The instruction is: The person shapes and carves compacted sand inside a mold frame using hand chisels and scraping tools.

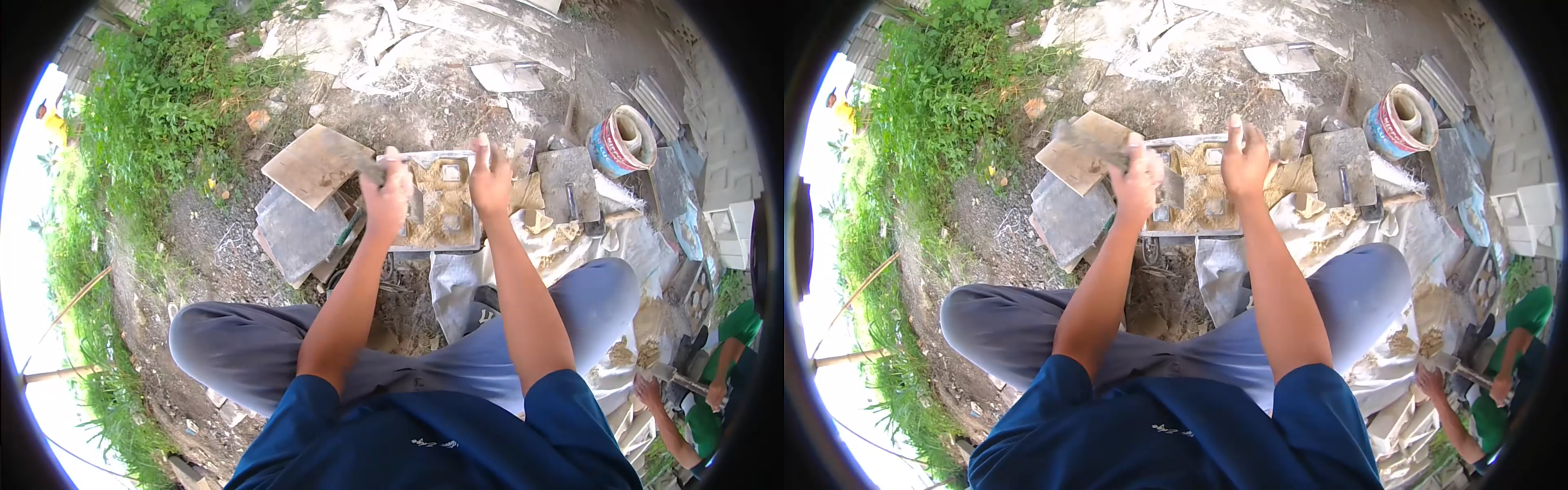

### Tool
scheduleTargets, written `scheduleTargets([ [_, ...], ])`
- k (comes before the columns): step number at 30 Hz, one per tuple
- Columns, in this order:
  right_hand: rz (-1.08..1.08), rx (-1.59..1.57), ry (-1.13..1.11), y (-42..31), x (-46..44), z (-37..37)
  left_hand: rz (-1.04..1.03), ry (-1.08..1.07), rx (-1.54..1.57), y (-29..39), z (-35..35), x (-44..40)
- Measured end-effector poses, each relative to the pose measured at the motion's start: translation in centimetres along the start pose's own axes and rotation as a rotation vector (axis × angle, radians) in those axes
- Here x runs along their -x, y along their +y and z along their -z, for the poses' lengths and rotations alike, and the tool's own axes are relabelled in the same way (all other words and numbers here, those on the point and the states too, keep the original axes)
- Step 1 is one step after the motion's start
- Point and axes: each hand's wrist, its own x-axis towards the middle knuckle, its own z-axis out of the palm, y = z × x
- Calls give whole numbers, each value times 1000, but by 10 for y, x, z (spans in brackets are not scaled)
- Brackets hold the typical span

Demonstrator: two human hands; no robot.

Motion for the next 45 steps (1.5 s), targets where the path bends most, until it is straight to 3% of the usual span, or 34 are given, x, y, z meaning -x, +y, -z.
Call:
scheduleTargets([
  [1,-9,-3,2,37,7,-9,-3,13,127,-9,21,-3],
  [3,198,796,298,106,27,-29,-1,38,247,25,35,6],
  [4,194,791,298,118,38,-32,-20,78,310,29,46,8],
  [6,-210,783,54,130,57,-35,-47,81,260,38,59,19],
  [7,-210,779,58,120,54,-33,-77,83,216,40,63,21],
  [9,-466,661,-145,87,49,-26,-53,166,195,33,68,26],
  [10,-481,660,-154,89,52,-28,-17,259,173,31,69,31],
  [16,-444,596,-77,90,50,-27,-32,191,164,12,62,38],
  [18,-460,604,-69,91,50,-28,-38,223,-20,-10,64,45],
  [19,-467,602,-58,90,50,-29,12,302,16,-16,58,48],
  [24,-487,639,-63,85,48,-30,8,292,94,-8,62,51],
  [28,-497,651,-67,81,47,-30,-51,265,-182,-13,61,52],
  [31,-520,653,-61,78,45,-31,-22,294,-83,-8,55,48],
  [33,-514,648,-54,81,43,-28,-80,187,215,-4,64,52],
  [34,-490,639,-62,82,48,-28,-62,195,206,-11,67,59],
  [36,-476,633,-35,82,50,-31,-13,265,-176,-34,71,55],
  [41,-537,658,-61,82,46,-29,-91,206,23,-11,62,56],
  [45,-577,632,-110,72,40,-29,20,246,-158,-22,64,54],
])
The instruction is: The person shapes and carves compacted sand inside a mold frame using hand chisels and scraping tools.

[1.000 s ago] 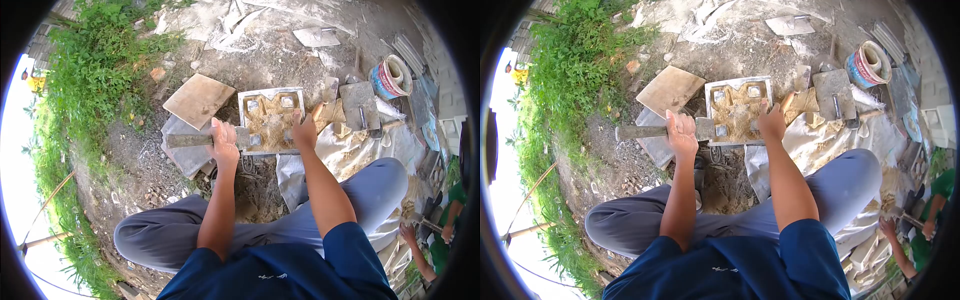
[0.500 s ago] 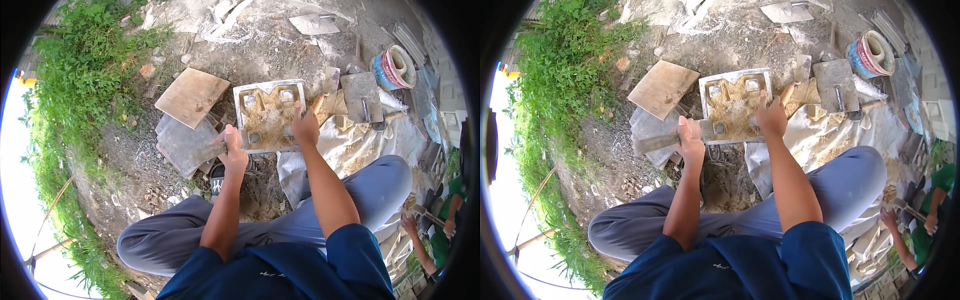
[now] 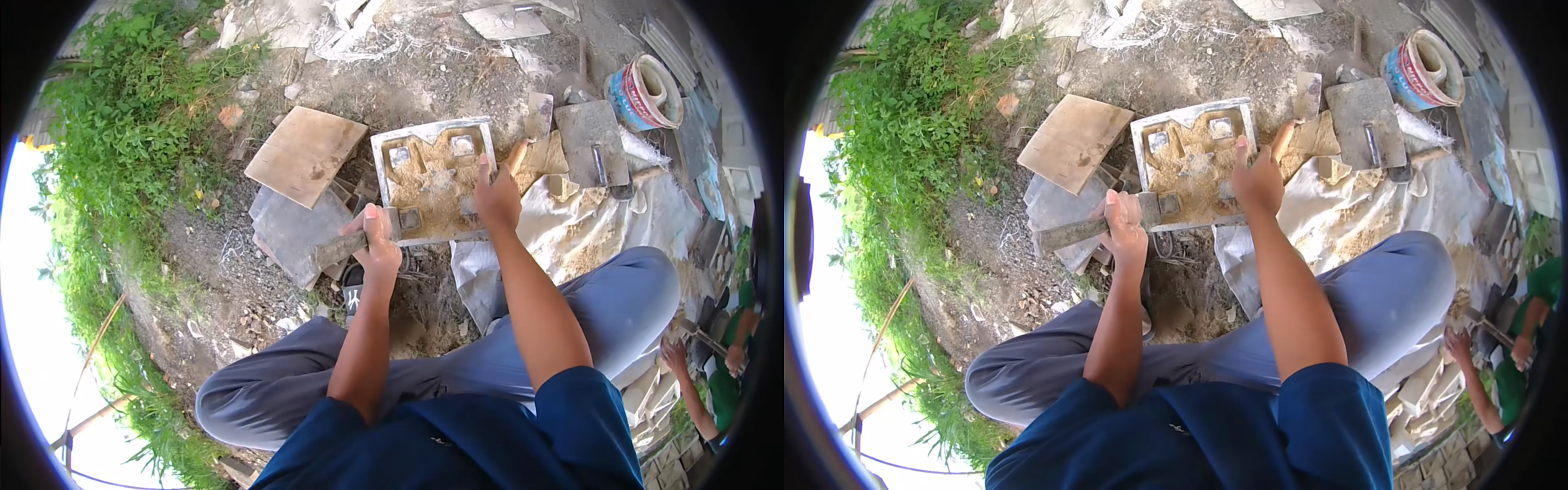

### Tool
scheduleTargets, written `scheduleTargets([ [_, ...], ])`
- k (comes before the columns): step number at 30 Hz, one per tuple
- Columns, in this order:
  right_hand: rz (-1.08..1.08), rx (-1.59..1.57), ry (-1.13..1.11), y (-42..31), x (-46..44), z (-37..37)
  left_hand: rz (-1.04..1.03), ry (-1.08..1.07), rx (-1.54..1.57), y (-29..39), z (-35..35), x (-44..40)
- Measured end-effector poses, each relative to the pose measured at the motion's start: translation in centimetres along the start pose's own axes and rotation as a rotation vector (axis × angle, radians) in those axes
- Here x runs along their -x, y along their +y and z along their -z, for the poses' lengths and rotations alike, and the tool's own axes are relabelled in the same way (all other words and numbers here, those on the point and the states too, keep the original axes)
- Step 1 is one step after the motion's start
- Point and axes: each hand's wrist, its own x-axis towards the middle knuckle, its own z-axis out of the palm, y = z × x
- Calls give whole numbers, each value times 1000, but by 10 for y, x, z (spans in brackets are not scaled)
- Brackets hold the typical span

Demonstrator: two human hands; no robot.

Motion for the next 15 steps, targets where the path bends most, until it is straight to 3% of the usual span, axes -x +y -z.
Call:
scheduleTargets([
  [4,9,-8,79,8,-3,-5,-179,-73,204,18,-8,0],
  [7,21,-8,75,6,2,-8,-61,-13,-100,0,-7,-2],
  [9,14,-1,87,6,-2,-8,-21,-30,-39,9,-4,0],
  [11,3,0,55,7,-3,-6,-128,-65,201,18,-5,1],
  [13,-17,7,38,9,3,-6,-163,-25,-22,3,-6,-4],
  [15,4,-3,49,0,0,-4,-16,-29,-66,-1,-5,-1],
])
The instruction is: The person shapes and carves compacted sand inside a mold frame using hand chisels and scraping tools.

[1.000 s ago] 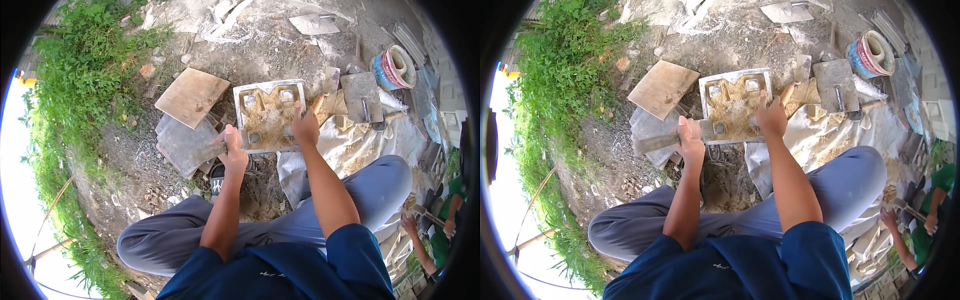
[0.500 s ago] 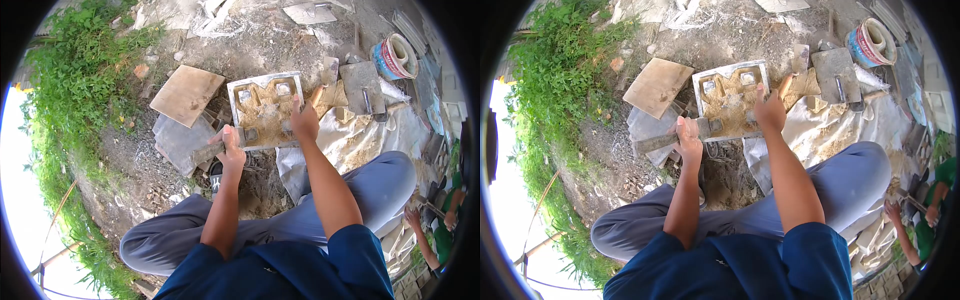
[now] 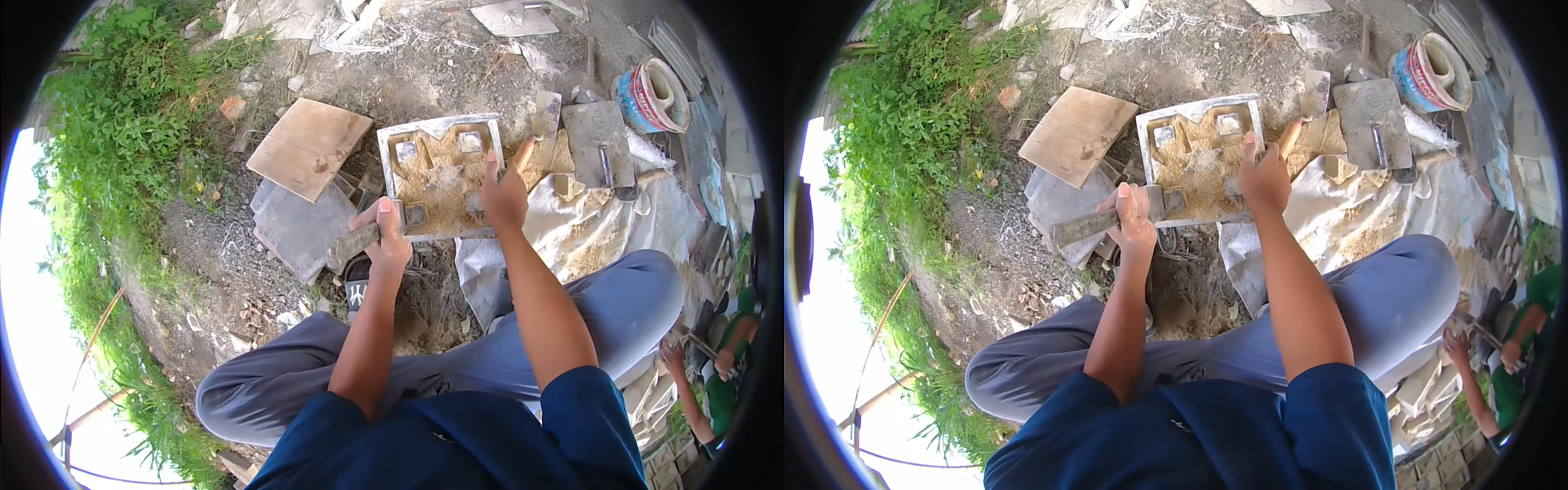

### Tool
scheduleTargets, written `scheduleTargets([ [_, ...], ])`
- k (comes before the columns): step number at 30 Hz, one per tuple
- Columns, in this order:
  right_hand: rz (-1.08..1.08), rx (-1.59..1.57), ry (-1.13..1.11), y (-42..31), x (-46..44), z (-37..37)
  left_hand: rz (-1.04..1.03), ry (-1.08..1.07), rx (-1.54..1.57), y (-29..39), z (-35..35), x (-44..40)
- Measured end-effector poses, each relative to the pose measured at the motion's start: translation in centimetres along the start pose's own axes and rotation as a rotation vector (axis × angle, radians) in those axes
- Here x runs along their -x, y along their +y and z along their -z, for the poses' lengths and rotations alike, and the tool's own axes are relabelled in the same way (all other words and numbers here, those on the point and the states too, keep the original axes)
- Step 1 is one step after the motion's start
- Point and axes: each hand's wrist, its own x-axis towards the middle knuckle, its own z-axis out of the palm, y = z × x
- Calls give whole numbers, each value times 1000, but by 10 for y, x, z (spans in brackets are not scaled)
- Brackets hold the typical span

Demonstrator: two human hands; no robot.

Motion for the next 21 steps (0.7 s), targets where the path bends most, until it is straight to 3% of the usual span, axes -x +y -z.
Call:
scheduleTargets([
  [4,-23,8,9,6,-8,-4,-96,-59,213,10,6,-1],
  [6,9,10,11,11,2,-7,-144,-38,-86,-17,18,-1],
  [7,-18,12,-2,7,1,-6,-16,21,-28,-3,3,-2],
  [11,-25,22,-15,5,-11,-5,-126,-77,168,11,9,1],
  [15,-65,40,-82,0,-2,1,-65,-30,-10,-2,12,-9],
  [19,19,36,9,9,-3,-6,-208,-45,108,18,10,-5],
  [21,-22,65,-25,9,6,-5,-199,2,-84,-1,12,2],
])
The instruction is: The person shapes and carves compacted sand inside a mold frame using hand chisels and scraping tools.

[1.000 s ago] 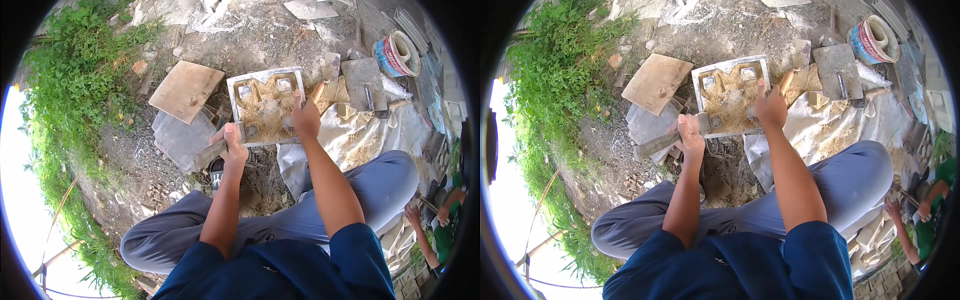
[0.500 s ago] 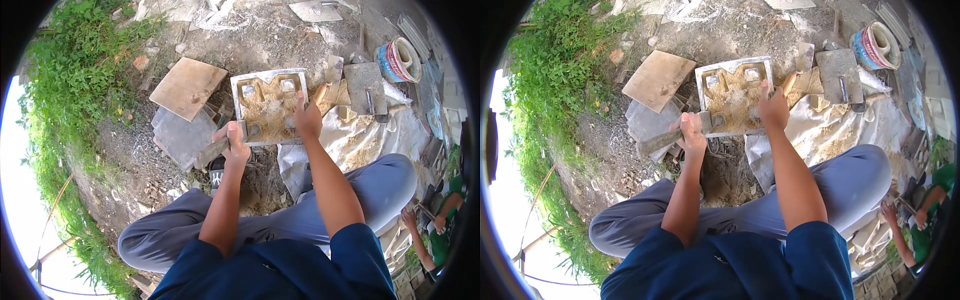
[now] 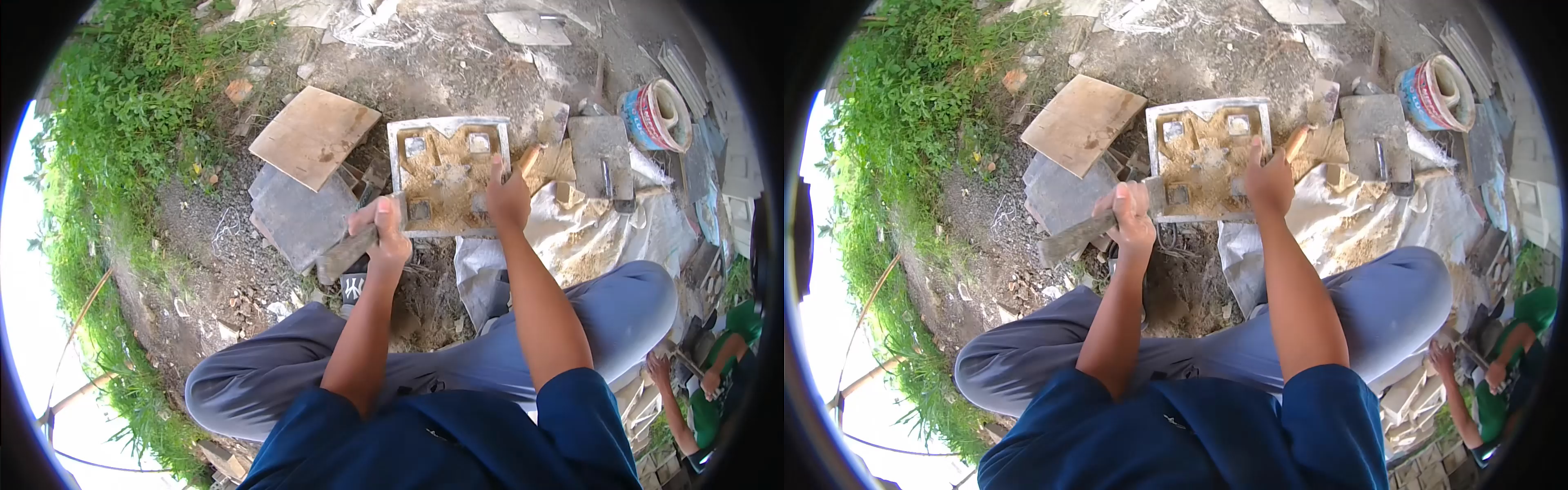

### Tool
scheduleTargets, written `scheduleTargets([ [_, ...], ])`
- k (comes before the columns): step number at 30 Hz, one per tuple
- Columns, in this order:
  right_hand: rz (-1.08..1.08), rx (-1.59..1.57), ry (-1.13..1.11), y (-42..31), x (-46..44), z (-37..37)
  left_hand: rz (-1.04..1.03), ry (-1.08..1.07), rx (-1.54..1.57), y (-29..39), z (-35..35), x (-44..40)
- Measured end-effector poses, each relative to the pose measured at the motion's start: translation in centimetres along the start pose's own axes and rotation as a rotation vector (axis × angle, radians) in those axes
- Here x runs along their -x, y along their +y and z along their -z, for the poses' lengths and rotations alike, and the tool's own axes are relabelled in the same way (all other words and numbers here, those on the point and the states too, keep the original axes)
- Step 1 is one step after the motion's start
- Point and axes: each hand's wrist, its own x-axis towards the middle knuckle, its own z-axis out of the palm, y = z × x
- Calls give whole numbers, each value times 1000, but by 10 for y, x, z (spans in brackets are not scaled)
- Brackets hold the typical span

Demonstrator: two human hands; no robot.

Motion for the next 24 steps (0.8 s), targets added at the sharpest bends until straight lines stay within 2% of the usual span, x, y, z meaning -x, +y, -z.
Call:
scheduleTargets([
  [3,19,-5,30,-6,-3,-2,16,-8,-21,7,0,-5],
  [5,239,-32,203,-3,4,-3,16,-9,239,27,-7,-6],
  [7,268,-48,180,2,5,-6,-148,40,-22,1,-4,1],
  [9,469,-91,300,8,-1,-14,144,-46,-84,-6,1,-3],
  [10,484,-84,292,7,4,-14,156,-20,-41,0,0,-5],
  [12,739,37,393,7,10,-12,143,0,27,11,1,-3],
  [13,752,50,373,8,13,-8,128,-2,91,15,3,0],
  [14,956,135,277,6,17,-3,86,-18,-43,3,6,4],
  [15,1159,213,183,2,20,0,85,1,-48,-2,5,5],
  [16,1206,267,60,0,22,1,84,-25,-148,-1,-1,0],
  [18,1214,316,69,-1,23,-3,103,-75,-277,4,-1,-3],
  [19,1206,367,80,-3,21,-2,97,-71,-270,10,1,-5],
  [21,1173,381,64,-2,20,-2,8,-16,-19,16,3,-1],
  [23,1173,383,54,-4,23,-2,33,-36,-121,9,4,0],
  [24,1166,384,44,-4,23,-1,114,10,-2,6,-1,-4],
])
